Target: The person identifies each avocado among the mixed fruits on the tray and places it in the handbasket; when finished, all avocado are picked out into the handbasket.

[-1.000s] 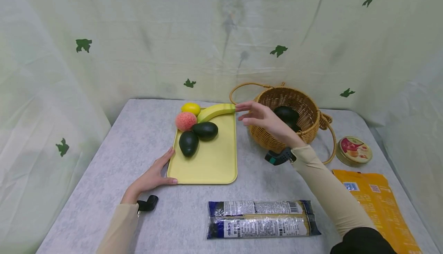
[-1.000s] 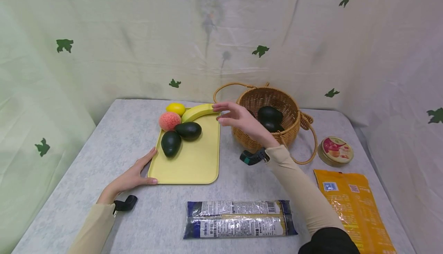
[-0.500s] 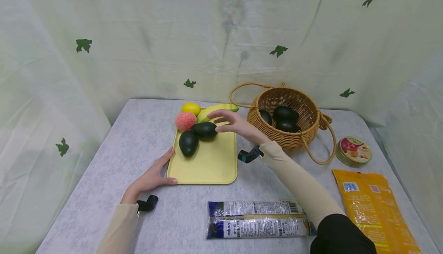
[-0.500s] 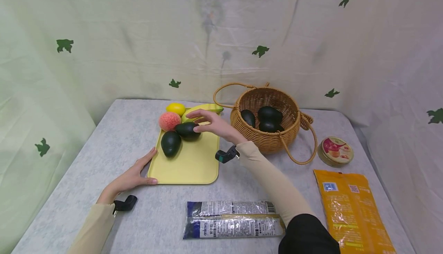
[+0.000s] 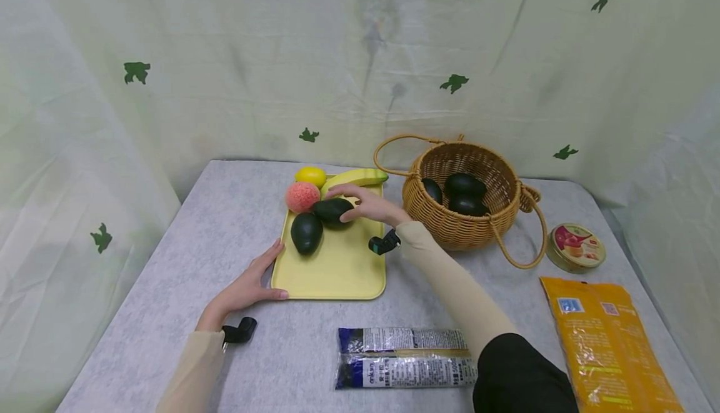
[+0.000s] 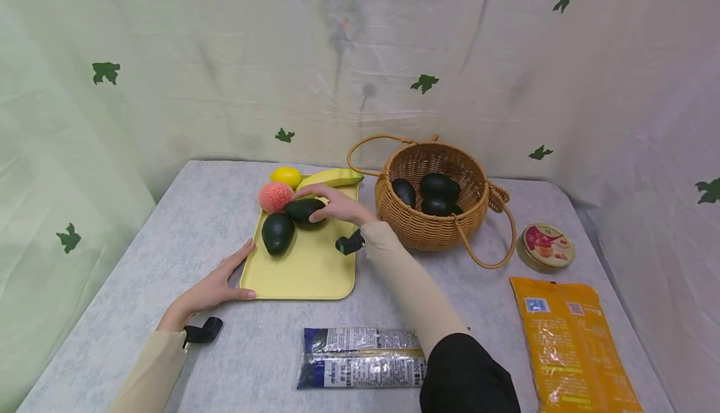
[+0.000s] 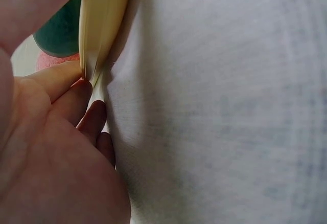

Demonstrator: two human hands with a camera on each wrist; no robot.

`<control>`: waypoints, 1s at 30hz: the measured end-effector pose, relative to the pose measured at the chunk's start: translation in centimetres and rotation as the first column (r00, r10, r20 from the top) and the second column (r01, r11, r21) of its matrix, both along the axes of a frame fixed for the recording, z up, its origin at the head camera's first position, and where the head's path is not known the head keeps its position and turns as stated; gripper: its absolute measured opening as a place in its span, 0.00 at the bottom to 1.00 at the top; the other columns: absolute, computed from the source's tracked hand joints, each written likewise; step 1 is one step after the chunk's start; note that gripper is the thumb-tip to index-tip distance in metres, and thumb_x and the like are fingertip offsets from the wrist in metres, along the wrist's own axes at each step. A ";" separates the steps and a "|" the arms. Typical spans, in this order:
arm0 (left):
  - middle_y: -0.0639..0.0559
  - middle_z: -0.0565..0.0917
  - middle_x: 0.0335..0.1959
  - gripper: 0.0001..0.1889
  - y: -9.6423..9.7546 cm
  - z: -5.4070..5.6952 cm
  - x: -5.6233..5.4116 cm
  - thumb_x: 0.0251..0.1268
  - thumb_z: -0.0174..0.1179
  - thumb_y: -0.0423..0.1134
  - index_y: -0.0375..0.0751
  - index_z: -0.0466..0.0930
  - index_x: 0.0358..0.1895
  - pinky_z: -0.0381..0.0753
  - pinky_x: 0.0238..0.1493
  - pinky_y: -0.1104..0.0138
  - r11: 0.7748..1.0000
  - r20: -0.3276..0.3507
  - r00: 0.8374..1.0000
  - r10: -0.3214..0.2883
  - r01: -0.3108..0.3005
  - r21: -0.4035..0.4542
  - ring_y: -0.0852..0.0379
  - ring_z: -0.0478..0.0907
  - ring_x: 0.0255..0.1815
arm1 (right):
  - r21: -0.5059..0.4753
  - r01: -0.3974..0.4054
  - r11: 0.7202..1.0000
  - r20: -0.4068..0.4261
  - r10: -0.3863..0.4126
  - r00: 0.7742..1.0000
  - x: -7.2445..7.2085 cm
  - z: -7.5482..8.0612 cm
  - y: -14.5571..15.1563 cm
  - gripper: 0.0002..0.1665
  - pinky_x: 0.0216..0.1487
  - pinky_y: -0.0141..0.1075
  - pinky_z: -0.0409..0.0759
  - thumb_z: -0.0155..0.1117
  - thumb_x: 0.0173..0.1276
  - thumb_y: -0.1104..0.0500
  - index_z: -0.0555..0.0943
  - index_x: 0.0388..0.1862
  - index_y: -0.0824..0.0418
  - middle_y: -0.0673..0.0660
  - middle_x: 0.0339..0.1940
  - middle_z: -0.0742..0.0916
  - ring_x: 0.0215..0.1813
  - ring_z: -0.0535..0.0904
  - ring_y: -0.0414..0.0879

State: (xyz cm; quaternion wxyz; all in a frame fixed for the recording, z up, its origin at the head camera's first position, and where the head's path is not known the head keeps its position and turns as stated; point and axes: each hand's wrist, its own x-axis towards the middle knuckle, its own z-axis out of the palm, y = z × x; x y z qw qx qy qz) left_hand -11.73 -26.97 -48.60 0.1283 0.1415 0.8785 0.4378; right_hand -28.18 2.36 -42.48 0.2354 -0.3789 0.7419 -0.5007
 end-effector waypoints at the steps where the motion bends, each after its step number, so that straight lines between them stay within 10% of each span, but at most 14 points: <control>1: 0.38 0.41 0.77 0.55 0.0 0.0 0.0 0.51 0.73 0.44 0.35 0.43 0.76 0.42 0.66 0.38 1.000 0.000 1.000 -0.001 0.001 -0.002 0.34 0.36 0.74 | 0.010 -0.006 1.000 -0.016 0.006 1.000 -0.1 -0.1 -0.2 0.30 0.70 0.52 0.54 0.63 0.62 0.69 0.75 0.64 0.60 0.58 0.71 0.67 0.71 0.58 0.47; 18: 0.38 0.42 0.77 0.56 0.1 0.0 -0.1 0.51 0.73 0.44 0.33 0.43 0.76 0.43 0.66 0.38 1.000 -0.012 1.000 -0.003 0.003 0.002 0.34 0.37 0.74 | 0.193 0.056 0.980 -0.188 -0.019 0.982 -0.2 -1.5 -2.3 0.27 0.68 0.38 0.57 0.64 0.56 0.72 0.81 0.57 0.59 0.59 0.66 0.73 0.67 0.64 0.49; 30: 0.38 0.41 0.77 0.55 0.1 0.1 -0.1 0.51 0.73 0.43 0.33 0.43 0.76 0.42 0.66 0.38 1.000 -0.019 1.000 -0.008 0.008 0.000 0.34 0.37 0.74 | 0.103 0.117 0.988 -0.077 -0.110 0.991 0.4 0.3 0.3 0.25 0.65 0.41 0.63 0.63 0.61 0.70 0.80 0.59 0.57 0.54 0.63 0.76 0.65 0.66 0.46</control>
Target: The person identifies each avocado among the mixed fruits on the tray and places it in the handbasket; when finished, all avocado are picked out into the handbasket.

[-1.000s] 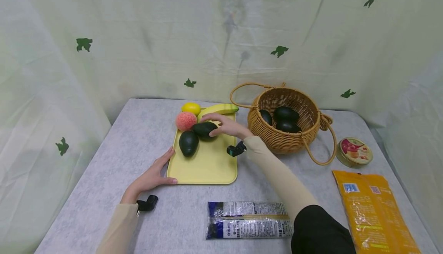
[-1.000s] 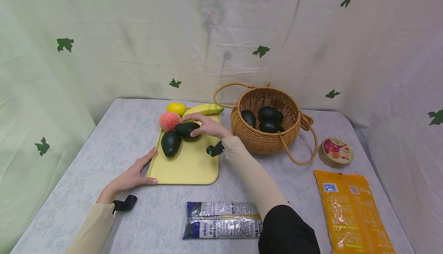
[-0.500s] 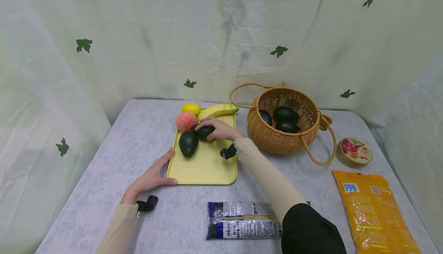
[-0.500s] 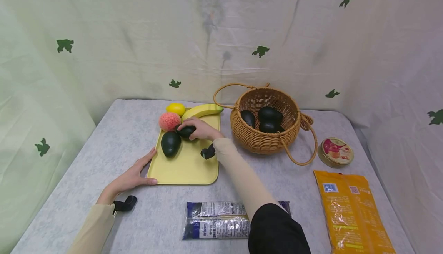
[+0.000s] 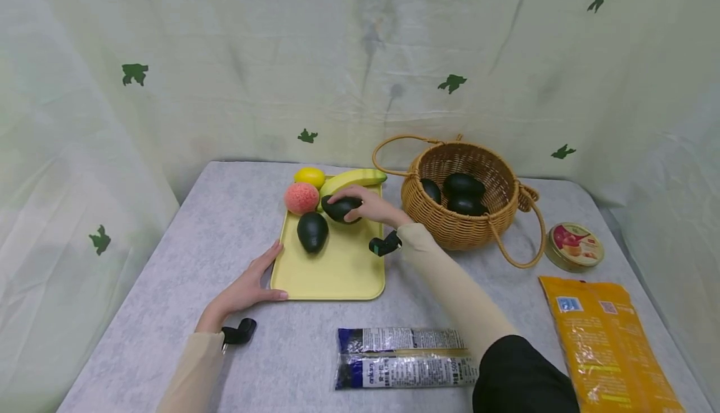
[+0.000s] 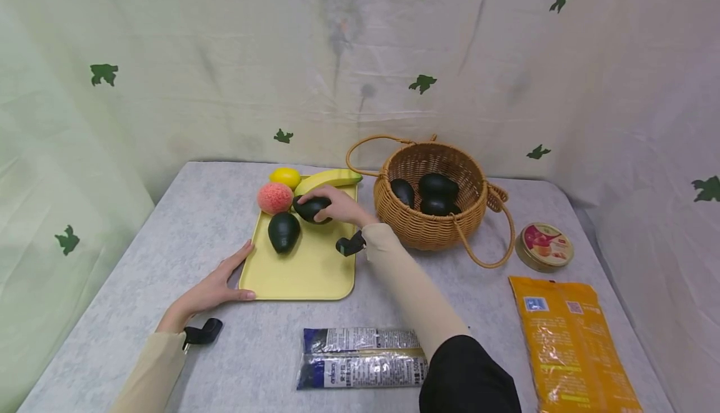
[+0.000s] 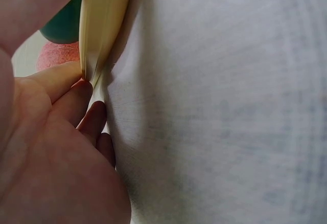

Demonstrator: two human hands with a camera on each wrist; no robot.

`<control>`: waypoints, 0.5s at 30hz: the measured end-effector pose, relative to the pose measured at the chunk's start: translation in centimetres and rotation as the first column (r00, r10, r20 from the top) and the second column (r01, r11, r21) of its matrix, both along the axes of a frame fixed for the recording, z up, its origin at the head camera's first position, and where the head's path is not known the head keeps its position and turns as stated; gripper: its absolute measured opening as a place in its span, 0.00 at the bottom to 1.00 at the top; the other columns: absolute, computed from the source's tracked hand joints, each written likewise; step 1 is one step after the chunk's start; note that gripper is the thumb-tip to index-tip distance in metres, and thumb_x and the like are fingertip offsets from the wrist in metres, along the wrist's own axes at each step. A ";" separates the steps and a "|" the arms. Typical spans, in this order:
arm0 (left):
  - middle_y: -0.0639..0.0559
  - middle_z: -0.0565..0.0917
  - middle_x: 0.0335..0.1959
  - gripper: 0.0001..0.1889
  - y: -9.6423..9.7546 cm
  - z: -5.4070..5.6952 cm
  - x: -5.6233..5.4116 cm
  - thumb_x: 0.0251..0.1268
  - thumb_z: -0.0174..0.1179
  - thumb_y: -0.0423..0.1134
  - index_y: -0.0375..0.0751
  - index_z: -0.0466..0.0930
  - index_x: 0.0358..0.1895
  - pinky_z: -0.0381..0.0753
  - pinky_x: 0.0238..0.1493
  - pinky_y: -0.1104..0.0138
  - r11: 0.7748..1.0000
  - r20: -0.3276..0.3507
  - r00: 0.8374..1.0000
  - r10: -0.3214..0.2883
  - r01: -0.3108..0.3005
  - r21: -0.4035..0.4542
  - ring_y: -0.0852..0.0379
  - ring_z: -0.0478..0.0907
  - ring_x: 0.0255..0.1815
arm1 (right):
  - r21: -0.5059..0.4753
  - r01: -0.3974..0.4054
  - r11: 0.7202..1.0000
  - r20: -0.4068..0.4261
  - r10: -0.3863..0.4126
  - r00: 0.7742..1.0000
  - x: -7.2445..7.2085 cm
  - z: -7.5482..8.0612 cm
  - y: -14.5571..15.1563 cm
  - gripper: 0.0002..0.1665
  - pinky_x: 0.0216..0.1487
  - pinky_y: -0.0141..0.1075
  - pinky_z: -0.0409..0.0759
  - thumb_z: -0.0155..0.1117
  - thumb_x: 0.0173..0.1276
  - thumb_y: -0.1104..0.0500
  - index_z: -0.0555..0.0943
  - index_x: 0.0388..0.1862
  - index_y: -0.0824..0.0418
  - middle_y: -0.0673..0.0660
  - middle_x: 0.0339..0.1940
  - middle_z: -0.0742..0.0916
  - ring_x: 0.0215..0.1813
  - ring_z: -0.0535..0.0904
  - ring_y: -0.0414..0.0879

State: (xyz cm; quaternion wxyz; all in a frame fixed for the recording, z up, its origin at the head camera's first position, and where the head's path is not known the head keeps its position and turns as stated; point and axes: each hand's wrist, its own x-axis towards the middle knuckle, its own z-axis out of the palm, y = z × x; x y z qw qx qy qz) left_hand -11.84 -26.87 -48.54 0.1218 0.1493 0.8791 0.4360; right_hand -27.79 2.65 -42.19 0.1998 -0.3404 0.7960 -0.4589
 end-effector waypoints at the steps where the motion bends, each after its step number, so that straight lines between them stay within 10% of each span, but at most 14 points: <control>1: 0.38 0.41 0.77 0.55 0.0 0.0 0.0 0.51 0.73 0.43 0.33 0.43 0.76 0.42 0.66 0.38 1.000 0.001 1.000 0.000 0.000 -0.001 0.33 0.37 0.74 | -0.022 -0.001 1.000 0.015 0.001 1.000 0.1 0.4 0.3 0.25 0.65 0.41 0.62 0.62 0.62 0.70 0.79 0.59 0.58 0.54 0.63 0.76 0.65 0.66 0.46; 15: 0.37 0.41 0.77 0.55 0.0 0.0 0.0 0.52 0.73 0.43 0.32 0.43 0.75 0.41 0.66 0.38 1.000 -0.005 1.000 -0.007 0.007 -0.003 0.33 0.36 0.74 | -0.134 -0.007 0.991 0.039 0.012 0.999 1.1 5.9 4.8 0.27 0.55 0.45 0.71 0.65 0.66 0.61 0.76 0.64 0.54 0.51 0.67 0.72 0.60 0.70 0.51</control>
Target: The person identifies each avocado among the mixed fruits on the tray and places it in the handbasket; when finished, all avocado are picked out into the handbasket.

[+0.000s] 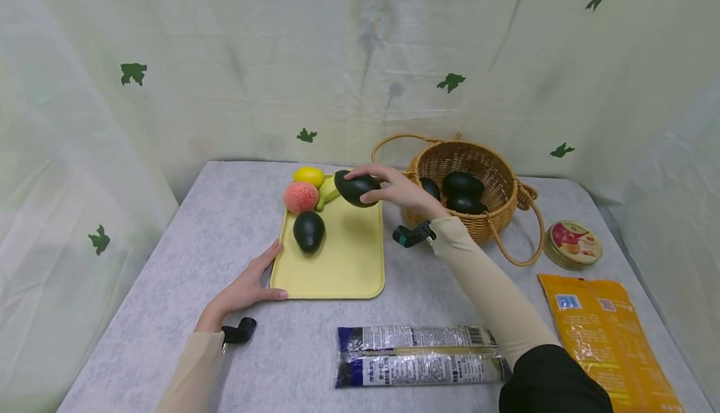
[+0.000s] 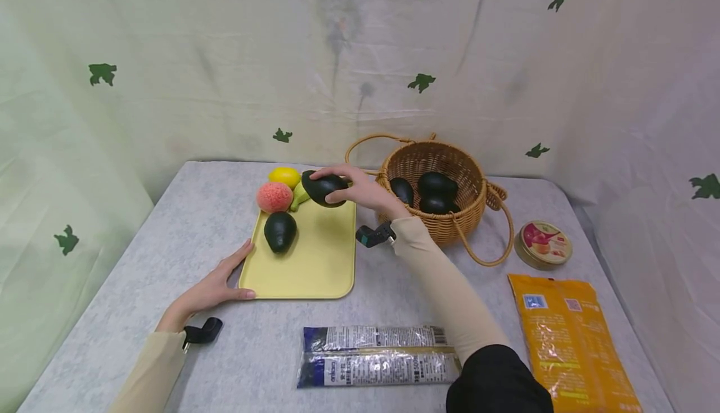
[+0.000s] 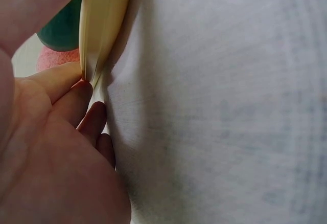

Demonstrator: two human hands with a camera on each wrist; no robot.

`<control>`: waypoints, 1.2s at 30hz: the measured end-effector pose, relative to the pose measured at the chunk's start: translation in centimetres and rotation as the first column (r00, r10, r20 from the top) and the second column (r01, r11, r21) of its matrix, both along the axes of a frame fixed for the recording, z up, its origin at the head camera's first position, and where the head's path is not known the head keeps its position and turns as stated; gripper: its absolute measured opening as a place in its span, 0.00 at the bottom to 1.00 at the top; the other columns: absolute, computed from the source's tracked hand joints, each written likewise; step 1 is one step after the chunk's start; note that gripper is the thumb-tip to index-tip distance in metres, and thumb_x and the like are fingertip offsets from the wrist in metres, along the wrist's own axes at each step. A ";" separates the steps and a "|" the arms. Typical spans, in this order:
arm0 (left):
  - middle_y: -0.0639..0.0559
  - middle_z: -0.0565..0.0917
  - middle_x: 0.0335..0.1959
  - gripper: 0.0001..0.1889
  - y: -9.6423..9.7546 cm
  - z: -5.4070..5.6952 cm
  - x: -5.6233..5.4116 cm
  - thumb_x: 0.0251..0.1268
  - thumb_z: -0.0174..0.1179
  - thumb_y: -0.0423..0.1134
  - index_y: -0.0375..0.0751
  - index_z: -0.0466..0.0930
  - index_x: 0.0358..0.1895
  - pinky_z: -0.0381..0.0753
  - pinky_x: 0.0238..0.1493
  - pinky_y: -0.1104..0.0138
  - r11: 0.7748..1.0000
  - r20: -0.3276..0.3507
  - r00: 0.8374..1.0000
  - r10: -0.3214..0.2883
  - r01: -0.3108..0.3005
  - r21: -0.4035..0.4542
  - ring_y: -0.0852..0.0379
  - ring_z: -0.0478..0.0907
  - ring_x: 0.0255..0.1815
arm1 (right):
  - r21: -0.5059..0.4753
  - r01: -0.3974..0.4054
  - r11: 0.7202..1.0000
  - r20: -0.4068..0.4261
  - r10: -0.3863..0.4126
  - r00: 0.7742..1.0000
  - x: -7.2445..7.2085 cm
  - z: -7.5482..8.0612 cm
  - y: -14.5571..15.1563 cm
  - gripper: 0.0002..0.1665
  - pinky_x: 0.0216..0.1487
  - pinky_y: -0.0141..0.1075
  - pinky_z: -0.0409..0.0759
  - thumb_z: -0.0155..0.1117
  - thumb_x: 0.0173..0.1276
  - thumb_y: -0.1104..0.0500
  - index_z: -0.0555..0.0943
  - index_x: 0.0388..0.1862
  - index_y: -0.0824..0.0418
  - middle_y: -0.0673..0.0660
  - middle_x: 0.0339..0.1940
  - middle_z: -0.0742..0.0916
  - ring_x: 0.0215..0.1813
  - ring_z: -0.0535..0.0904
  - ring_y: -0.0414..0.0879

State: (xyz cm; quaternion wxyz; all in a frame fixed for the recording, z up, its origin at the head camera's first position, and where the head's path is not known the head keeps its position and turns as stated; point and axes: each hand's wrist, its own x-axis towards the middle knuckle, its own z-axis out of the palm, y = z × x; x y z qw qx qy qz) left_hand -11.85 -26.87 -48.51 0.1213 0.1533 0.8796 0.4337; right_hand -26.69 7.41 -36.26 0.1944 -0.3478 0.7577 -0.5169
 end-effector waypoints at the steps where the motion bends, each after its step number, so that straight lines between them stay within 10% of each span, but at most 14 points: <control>1: 0.37 0.41 0.77 0.55 0.0 0.0 0.0 0.51 0.73 0.43 0.32 0.43 0.75 0.41 0.66 0.38 1.000 0.001 1.000 0.000 0.000 0.001 0.33 0.36 0.74 | -0.004 0.005 1.000 0.001 -0.005 1.000 0.2 0.4 0.4 0.27 0.56 0.45 0.71 0.65 0.66 0.61 0.75 0.64 0.54 0.51 0.67 0.72 0.60 0.70 0.51; 13: 0.36 0.41 0.76 0.54 0.0 0.1 0.0 0.51 0.73 0.41 0.32 0.44 0.75 0.41 0.66 0.38 1.000 -0.001 1.000 -0.005 0.005 0.010 0.33 0.37 0.74 | -0.034 0.123 0.992 0.019 -0.122 0.992 1.6 4.0 6.0 0.28 0.53 0.50 0.74 0.65 0.67 0.57 0.73 0.66 0.52 0.51 0.66 0.72 0.58 0.74 0.52; 30: 0.37 0.41 0.77 0.55 0.0 0.0 0.2 0.51 0.73 0.43 0.33 0.43 0.76 0.41 0.66 0.38 1.000 0.007 1.000 0.008 -0.008 -0.009 0.33 0.37 0.74 | 0.058 0.411 0.910 -0.060 -0.408 0.911 1.5 3.2 16.3 0.29 0.57 0.50 0.64 0.57 0.73 0.52 0.68 0.71 0.51 0.51 0.73 0.65 0.64 0.65 0.52; 36: 0.35 0.42 0.76 0.55 0.1 0.1 0.1 0.50 0.73 0.41 0.31 0.44 0.75 0.41 0.65 0.37 1.000 -0.007 1.000 -0.003 0.003 0.007 0.32 0.37 0.73 | 0.144 0.475 0.868 -0.117 -0.461 0.879 1.7 3.1 18.3 0.30 0.40 0.44 0.66 0.58 0.72 0.49 0.68 0.71 0.48 0.52 0.70 0.66 0.46 0.69 0.52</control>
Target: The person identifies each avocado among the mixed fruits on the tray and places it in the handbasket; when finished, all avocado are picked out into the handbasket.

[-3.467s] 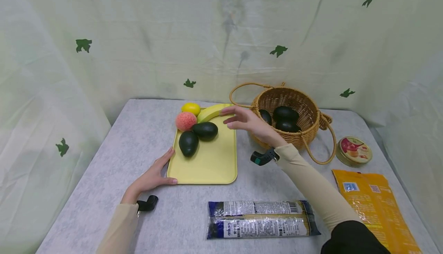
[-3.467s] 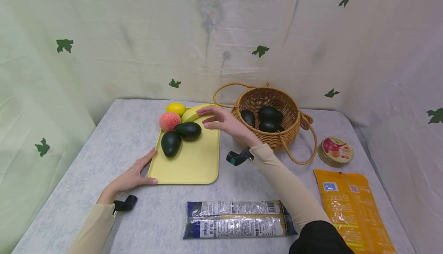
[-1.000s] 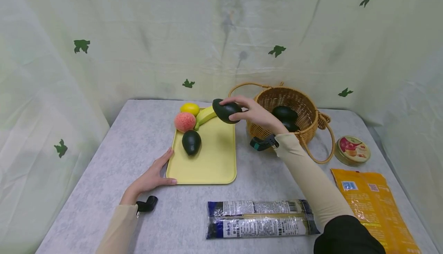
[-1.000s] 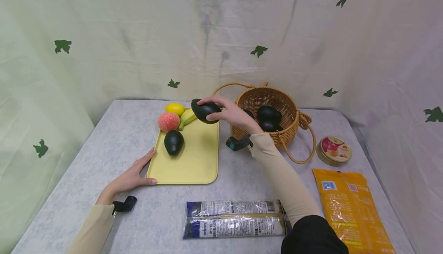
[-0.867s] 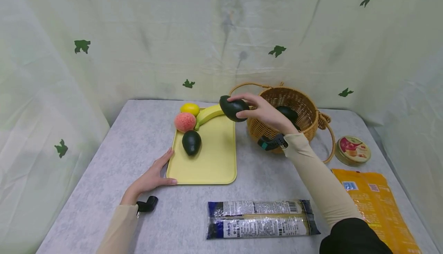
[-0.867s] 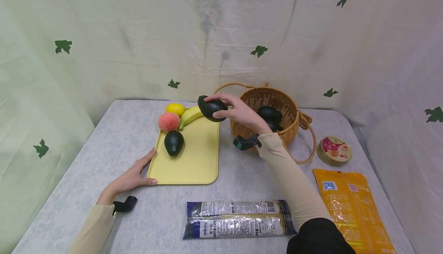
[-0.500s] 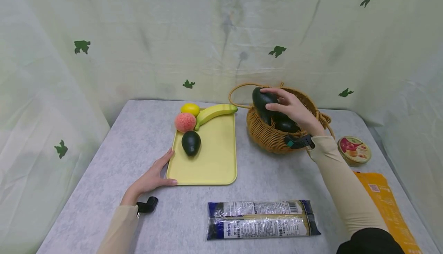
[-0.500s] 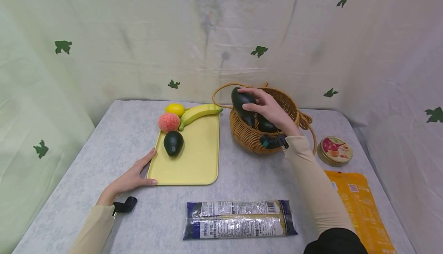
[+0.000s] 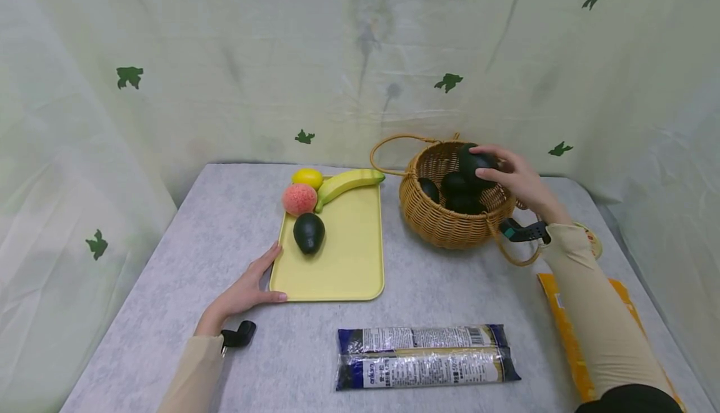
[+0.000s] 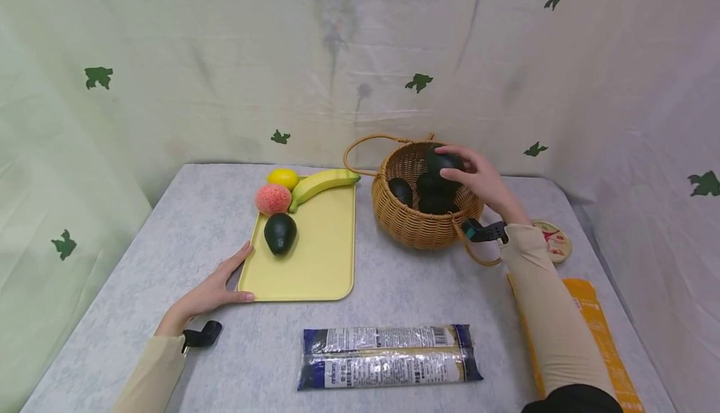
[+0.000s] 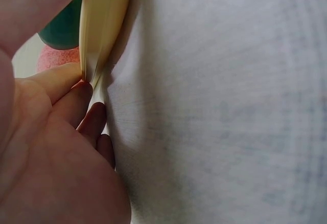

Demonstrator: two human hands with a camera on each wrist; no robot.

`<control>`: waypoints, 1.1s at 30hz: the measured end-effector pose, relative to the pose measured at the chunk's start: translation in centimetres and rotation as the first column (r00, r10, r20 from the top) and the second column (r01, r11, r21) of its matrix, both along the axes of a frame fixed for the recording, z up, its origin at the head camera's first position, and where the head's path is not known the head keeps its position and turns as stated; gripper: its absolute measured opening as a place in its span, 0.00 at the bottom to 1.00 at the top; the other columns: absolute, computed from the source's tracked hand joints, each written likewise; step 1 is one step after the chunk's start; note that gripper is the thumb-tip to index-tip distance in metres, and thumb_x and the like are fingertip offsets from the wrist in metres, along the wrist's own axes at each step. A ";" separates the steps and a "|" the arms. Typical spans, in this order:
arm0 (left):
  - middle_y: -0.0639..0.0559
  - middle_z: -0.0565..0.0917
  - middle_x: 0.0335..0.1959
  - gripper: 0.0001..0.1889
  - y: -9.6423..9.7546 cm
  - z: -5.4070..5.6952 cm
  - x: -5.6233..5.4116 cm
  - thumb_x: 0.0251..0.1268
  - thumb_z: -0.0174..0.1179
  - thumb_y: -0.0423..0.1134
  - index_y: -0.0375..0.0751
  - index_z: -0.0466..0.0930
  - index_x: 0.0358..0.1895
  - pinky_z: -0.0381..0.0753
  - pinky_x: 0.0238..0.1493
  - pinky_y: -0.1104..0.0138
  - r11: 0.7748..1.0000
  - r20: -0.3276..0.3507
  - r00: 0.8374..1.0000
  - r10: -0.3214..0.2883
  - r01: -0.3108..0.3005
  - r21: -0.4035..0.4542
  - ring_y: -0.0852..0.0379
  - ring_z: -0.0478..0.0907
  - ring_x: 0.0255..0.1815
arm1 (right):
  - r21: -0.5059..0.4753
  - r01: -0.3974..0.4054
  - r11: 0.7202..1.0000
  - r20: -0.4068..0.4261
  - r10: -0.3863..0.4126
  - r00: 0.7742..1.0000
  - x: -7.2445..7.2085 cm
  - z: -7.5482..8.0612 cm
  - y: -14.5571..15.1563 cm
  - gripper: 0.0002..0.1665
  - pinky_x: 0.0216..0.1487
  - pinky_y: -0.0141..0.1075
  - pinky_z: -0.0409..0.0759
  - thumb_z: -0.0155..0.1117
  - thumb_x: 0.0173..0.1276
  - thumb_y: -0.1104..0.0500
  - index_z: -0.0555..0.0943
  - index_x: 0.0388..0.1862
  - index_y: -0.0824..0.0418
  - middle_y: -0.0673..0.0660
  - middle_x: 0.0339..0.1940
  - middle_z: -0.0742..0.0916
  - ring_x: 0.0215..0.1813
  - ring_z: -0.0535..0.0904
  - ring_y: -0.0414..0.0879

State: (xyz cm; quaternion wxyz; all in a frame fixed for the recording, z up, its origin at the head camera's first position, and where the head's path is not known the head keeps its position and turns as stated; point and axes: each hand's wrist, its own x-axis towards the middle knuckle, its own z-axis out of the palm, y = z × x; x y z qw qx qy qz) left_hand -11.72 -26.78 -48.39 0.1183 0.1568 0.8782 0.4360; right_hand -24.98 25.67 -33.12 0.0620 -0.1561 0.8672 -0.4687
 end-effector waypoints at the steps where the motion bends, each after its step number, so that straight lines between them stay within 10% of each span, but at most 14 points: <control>1: 0.36 0.42 0.76 0.55 0.0 0.0 0.0 0.50 0.73 0.41 0.32 0.44 0.75 0.41 0.66 0.38 1.000 0.002 1.000 0.002 -0.002 -0.002 0.32 0.37 0.73 | 0.011 0.011 1.000 0.004 -0.011 1.000 0.0 0.0 0.3 0.30 0.41 0.46 0.67 0.59 0.71 0.48 0.68 0.71 0.48 0.52 0.71 0.66 0.47 0.69 0.53; 7: 0.36 0.42 0.76 0.55 0.1 0.0 0.1 0.50 0.73 0.41 0.32 0.44 0.75 0.41 0.66 0.37 1.000 0.011 1.000 0.008 -0.008 -0.001 0.32 0.37 0.74 | 0.074 0.051 0.996 -0.009 -0.050 0.999 0.2 0.0 1.3 0.32 0.60 0.64 0.58 0.61 0.69 0.47 0.68 0.70 0.51 0.57 0.75 0.59 0.68 0.59 0.64; 33: 0.37 0.41 0.77 0.54 0.0 0.3 0.1 0.51 0.73 0.41 0.32 0.44 0.75 0.42 0.65 0.37 1.000 0.007 1.000 0.002 -0.002 -0.008 0.32 0.37 0.73 | 0.197 0.044 0.979 -0.101 -0.024 0.995 0.2 -0.9 0.1 0.21 0.54 0.57 0.70 0.55 0.73 0.61 0.73 0.63 0.64 0.67 0.61 0.72 0.58 0.71 0.62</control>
